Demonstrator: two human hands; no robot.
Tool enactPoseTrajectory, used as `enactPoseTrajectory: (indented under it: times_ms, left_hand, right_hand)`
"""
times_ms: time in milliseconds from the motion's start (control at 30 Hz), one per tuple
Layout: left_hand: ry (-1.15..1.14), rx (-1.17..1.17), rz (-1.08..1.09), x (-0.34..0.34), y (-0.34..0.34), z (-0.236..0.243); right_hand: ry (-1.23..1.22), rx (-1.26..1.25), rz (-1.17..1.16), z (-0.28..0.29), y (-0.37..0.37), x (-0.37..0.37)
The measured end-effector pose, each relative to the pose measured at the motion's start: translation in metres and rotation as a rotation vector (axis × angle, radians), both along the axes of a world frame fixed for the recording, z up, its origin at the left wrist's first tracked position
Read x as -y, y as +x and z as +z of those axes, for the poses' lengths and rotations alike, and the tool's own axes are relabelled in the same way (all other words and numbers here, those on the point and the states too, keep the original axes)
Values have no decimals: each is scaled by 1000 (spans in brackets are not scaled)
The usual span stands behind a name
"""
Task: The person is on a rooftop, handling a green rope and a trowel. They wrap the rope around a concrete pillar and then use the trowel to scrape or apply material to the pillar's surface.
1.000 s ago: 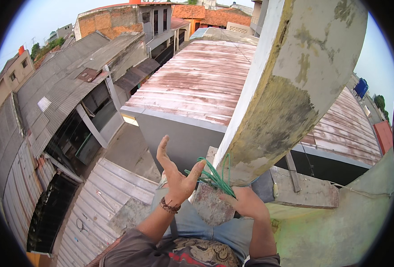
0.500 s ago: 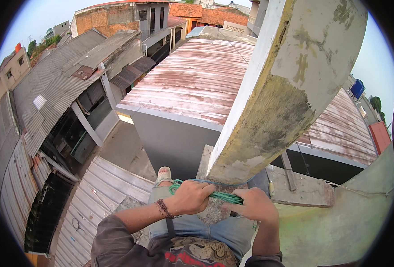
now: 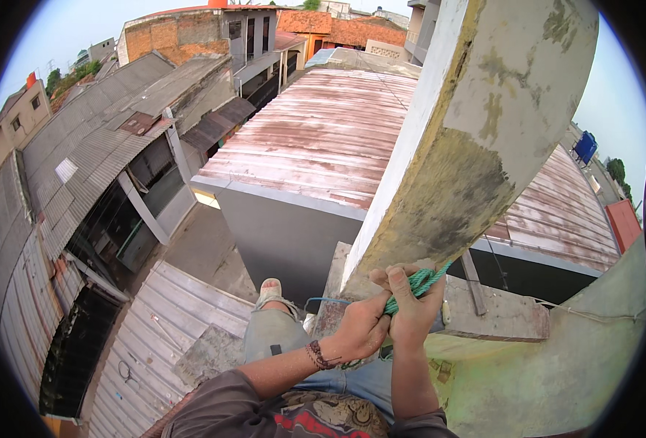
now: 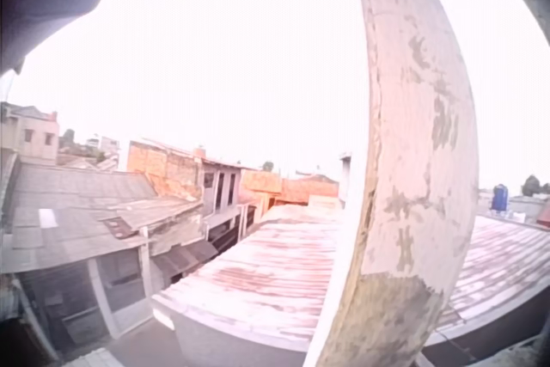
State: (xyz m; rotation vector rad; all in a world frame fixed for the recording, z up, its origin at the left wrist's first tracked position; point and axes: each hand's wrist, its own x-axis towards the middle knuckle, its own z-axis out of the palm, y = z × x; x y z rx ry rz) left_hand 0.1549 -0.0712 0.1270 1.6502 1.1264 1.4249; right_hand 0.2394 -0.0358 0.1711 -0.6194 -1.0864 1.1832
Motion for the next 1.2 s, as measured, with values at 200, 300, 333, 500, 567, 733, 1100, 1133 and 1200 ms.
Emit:
enactPoseTrajectory:
  times_ms: [200, 300, 333, 500, 567, 733, 1100, 1133, 1200]
  left_hand:
    - [-100, -11, -40, 3, 4, -4]
    - [-133, -17, -41, 1, 4, -2]
    - [-103, -15, -62, -2, 2, -5]
    - [-205, 7, -196, -5, -5, -4]
    - [-168, 47, -233, -6, -7, -3]
    - [-156, 163, -275, -5, -7, 1]
    - [-275, 146, -235, -4, -6, 6]
    - [-233, 142, -229, -4, -6, 6]
    - [-197, 141, -227, -4, -6, 6]
  right_hand:
    - [-36, 43, -98, 24, 2, 0]
    - [9, 42, -56, 21, 7, -5]
    - [31, 42, -45, 20, 7, -6]
    - [68, -100, 41, 6, 10, -9]
    - [17, -220, 105, 4, 13, -12]
    - [-185, -244, 109, 15, 15, -12]
    - [170, 101, -138, 9, 2, -11]
    - [183, 107, -109, 6, 5, -13]
    - [14, -46, -51, 10, 7, -11]
